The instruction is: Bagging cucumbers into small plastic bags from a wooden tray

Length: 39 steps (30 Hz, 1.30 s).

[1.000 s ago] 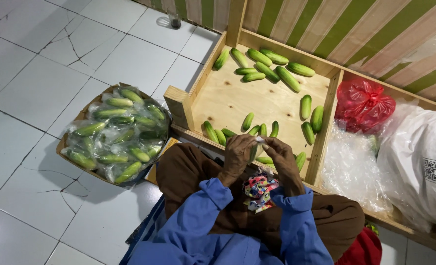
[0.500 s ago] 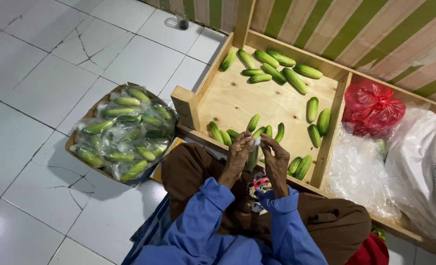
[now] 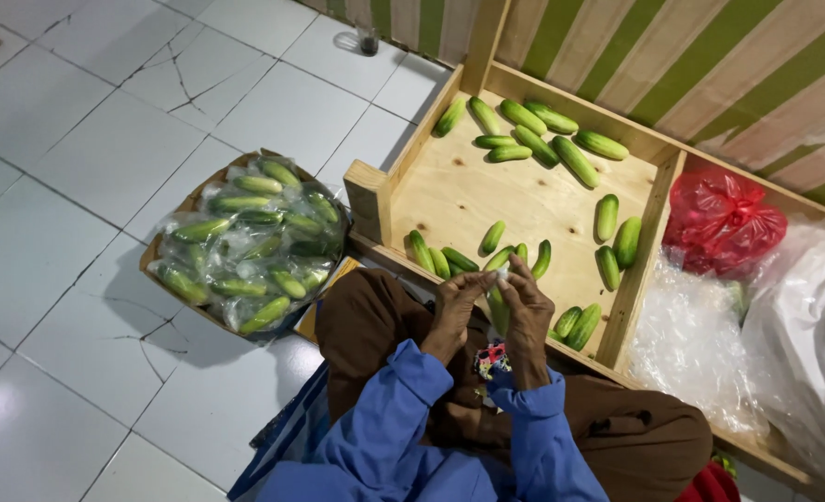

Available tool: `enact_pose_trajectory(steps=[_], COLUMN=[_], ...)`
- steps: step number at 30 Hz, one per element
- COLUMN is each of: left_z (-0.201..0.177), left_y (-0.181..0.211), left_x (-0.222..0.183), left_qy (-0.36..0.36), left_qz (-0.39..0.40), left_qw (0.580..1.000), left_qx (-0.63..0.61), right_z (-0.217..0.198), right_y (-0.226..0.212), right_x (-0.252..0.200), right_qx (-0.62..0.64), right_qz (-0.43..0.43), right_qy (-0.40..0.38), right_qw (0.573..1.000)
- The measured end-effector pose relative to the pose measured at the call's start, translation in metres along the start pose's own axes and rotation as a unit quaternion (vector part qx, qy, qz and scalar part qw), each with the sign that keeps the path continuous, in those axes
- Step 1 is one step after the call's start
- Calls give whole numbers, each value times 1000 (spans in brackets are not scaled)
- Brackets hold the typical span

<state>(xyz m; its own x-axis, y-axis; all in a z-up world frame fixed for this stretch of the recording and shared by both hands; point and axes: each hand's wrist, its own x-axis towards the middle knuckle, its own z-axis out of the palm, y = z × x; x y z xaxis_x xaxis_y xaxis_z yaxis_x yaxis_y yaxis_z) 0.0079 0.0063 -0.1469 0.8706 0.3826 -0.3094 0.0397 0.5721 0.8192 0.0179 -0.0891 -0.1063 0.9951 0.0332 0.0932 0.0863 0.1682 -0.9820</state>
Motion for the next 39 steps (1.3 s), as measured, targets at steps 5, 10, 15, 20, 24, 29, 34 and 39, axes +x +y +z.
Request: enact_pose_trajectory(steps=[5,10,15,20,24,29,34,39], left_z=[-16,-30,-42,-65,-80,-108,-141,-189], left_y=[23,52,65,50,75,97,104,96], left_x=[17,29,18,19,8,-2,-7,13], left_qy=[-89,-209,-230,-154,-141,-211,-165,-102], left_qz=[219,377,448,481,518,439,434,441], left_qw=[947,817,745,650,601,700,650,680], left_qx=[216,383,437,568,592,522,602,577], right_z=[-19,-32,-21,-11,15,40,72,114], right_y=[5,21,21,41,27,33,39,25], right_x=[11,22,24,37,30,17,11,-1], right_qx=[-153,-252,-269,-276,-202,-206,-184,-137], right_qz=[-66,-141,-211,-273,-295,-188,-220,-194], right_qy=[-63,-118,-171,-200,-277,-302,-322,-314], right_qw=[984,950,924,900,892,912,902,919])
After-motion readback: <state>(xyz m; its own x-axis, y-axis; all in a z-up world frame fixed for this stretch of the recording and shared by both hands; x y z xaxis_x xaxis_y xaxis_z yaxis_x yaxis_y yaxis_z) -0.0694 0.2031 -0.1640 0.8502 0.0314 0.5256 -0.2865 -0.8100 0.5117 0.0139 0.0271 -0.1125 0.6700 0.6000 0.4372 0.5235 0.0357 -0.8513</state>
